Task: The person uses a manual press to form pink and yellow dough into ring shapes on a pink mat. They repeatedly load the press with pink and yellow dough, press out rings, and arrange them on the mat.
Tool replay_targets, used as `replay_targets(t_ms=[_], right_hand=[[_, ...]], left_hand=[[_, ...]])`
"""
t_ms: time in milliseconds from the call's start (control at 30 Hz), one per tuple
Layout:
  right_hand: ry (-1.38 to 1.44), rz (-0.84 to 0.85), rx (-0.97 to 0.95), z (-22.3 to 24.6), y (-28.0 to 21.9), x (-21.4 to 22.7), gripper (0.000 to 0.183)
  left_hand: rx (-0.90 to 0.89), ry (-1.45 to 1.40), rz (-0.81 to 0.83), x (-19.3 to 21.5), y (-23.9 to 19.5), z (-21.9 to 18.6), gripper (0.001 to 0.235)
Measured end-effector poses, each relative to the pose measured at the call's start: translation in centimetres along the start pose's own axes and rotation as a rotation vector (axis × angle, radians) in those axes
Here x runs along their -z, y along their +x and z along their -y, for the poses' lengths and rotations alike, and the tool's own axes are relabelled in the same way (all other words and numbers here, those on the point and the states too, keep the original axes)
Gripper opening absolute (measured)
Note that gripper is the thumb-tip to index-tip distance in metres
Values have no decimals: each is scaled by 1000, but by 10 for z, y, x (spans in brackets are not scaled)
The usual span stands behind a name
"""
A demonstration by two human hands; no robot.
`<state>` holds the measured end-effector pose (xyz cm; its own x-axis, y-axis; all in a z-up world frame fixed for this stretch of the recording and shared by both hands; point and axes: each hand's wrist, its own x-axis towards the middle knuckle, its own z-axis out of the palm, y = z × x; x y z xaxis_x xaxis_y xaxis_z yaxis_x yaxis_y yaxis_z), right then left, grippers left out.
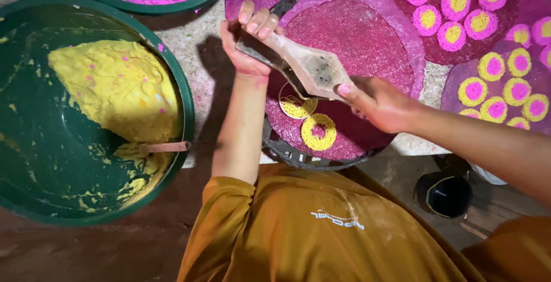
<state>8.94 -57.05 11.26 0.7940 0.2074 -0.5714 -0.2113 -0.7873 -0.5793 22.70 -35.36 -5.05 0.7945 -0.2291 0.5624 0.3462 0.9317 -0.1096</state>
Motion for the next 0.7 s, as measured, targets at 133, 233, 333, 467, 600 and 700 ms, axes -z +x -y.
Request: replay_targets(t_ms=[133, 233, 333, 467, 600, 700], right_hand=[[75, 34, 39, -2, 7, -16, 73], [120, 96, 22, -7, 6, -25, 75], [102, 154, -128, -22, 2, -20, 79], [25, 145, -243, -59, -6, 12, 84], [68, 1, -132, -103, -33, 44, 84], [469, -134, 9, -128, -57, 32, 85]], left_hand=[[27, 39, -18, -9, -7, -20, 31], [15, 56, -57, -15, -21, -22, 28], [-35, 19, -100, -13, -35, -3, 33], [18, 92, -176, -3, -37, 24, 40], [333, 681, -510, -16, -34, 18, 60], [592, 1414, -321, -53, -49, 2, 78]])
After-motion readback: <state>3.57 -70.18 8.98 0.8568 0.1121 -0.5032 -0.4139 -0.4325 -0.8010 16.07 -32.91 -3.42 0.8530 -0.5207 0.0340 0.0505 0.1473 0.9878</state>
